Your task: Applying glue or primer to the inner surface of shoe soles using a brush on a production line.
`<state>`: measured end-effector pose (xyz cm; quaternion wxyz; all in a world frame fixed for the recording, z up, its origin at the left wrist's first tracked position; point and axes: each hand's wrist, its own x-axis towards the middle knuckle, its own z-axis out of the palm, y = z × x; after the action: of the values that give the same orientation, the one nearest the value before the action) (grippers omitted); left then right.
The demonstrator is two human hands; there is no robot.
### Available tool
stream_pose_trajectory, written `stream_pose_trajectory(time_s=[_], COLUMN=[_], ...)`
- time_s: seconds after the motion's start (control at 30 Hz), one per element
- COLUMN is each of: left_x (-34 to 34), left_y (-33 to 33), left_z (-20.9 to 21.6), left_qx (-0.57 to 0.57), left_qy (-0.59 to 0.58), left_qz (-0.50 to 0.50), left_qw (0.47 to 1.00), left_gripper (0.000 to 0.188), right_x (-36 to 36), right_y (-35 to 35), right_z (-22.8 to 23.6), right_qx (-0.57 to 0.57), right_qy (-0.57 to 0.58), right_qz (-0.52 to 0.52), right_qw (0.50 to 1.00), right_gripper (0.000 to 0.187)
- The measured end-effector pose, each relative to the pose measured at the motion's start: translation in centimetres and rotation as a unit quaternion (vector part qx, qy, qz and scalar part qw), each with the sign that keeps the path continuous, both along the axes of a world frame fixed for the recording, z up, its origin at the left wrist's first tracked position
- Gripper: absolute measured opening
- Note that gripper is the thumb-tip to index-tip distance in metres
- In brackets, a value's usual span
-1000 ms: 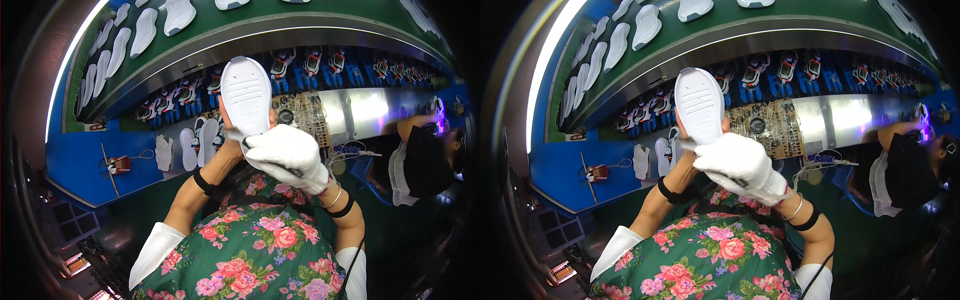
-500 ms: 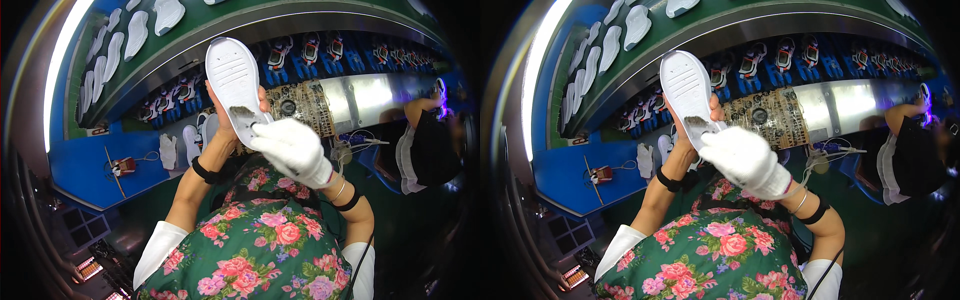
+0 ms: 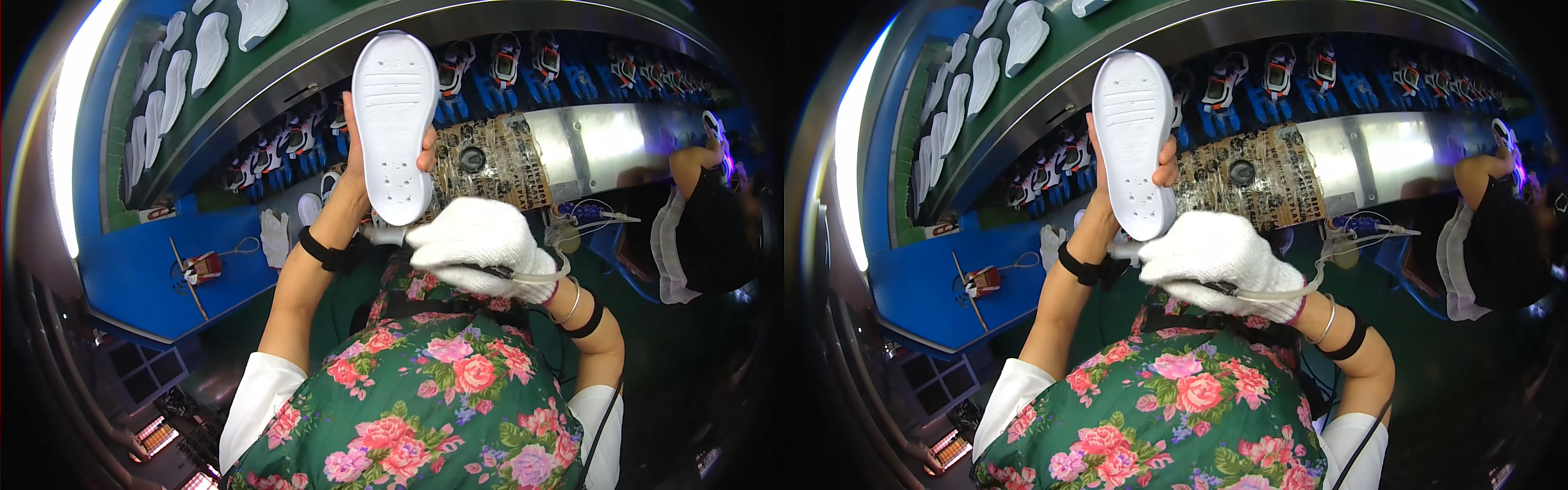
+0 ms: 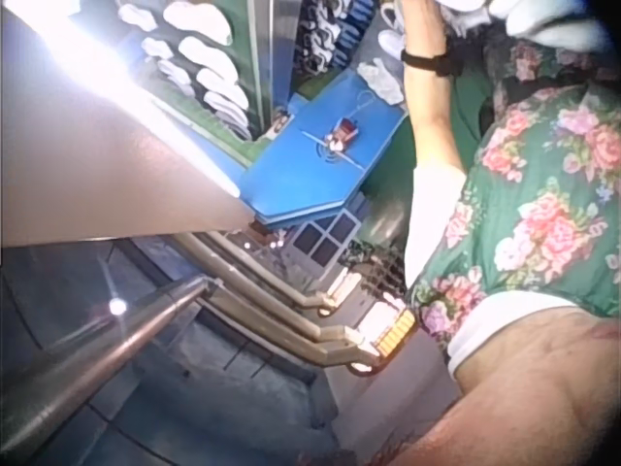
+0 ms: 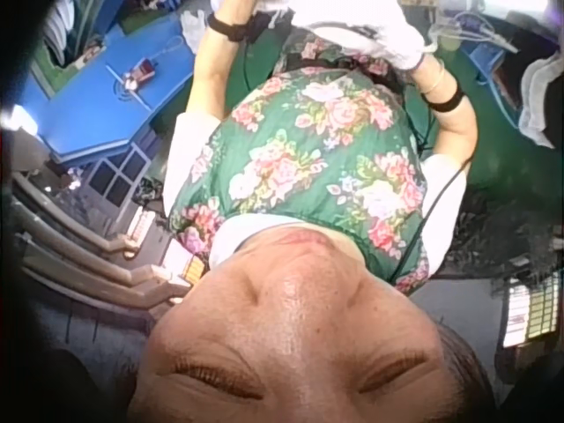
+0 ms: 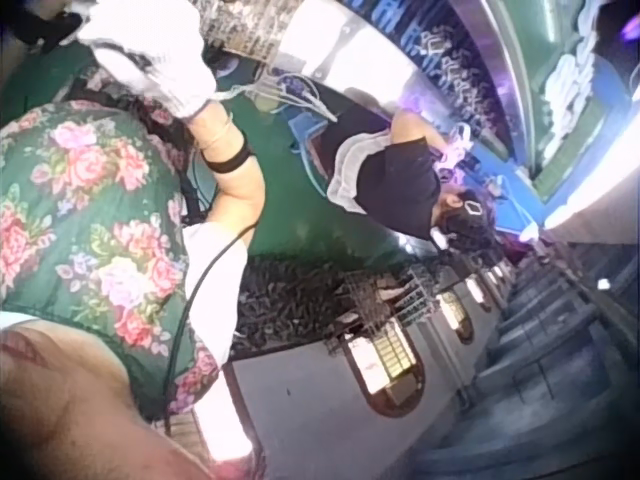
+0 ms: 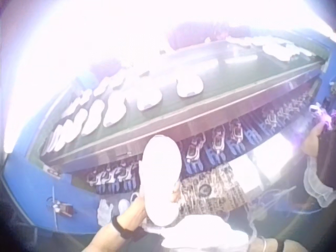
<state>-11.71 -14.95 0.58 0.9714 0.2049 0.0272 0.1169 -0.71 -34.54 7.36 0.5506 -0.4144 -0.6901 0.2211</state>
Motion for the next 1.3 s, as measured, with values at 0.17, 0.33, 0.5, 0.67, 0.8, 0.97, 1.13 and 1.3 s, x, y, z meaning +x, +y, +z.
stream_pose_trajectory(time_s=[0.17, 0.33, 0.5, 0.67, 0.8, 0.97, 1.13, 1.3], left_x=[1.4, 2.8, 6.4, 10.8, 12.3, 4.9, 0.4, -0.2], left_y=[0.6, -0.2, -0.2, 5.6, 6.2, 1.6, -2.6, -8.1], left_z=[0.0, 0.4, 2.1, 7.0, 10.3, 7.8, 3.3, 1.2], left_qx=[0.014, 0.040, 0.055, 0.168, 0.036, -0.186, -0.170, -0.049], left_qy=[0.031, 0.082, 0.085, -0.052, -0.049, -0.036, -0.034, 0.034], left_qz=[-0.088, -0.133, -0.117, 0.148, 0.323, 0.239, 0.056, 0.049], left_qw=[0.996, 0.987, 0.988, 0.973, 0.944, 0.952, 0.983, 0.997], left_gripper=[0.109, 0.110, 0.107, 0.055, 0.060, 0.077, 0.067, 0.073], right_x=[-0.4, 2.3, 3.9, 7.3, 8.4, 7.9, 5.9, 5.7], right_y=[-0.2, -0.6, -2.5, -2.6, -1.7, -0.1, 0.6, -1.3], right_z=[-0.8, -0.1, 0.8, 1.1, 1.5, 1.3, 1.5, 4.1], right_qx=[0.033, 0.021, -0.209, -0.156, -0.116, -0.105, -0.129, -0.137], right_qy=[-0.214, -0.118, 0.231, 0.648, 0.711, 0.724, 0.710, 0.456], right_qz=[-0.083, -0.102, -0.110, -0.113, -0.127, -0.108, -0.078, -0.180], right_qw=[0.973, 0.988, 0.944, 0.737, 0.682, 0.673, 0.688, 0.861], right_gripper=[0.038, 0.028, 0.010, 0.018, 0.015, 0.018, 0.020, 0.020])
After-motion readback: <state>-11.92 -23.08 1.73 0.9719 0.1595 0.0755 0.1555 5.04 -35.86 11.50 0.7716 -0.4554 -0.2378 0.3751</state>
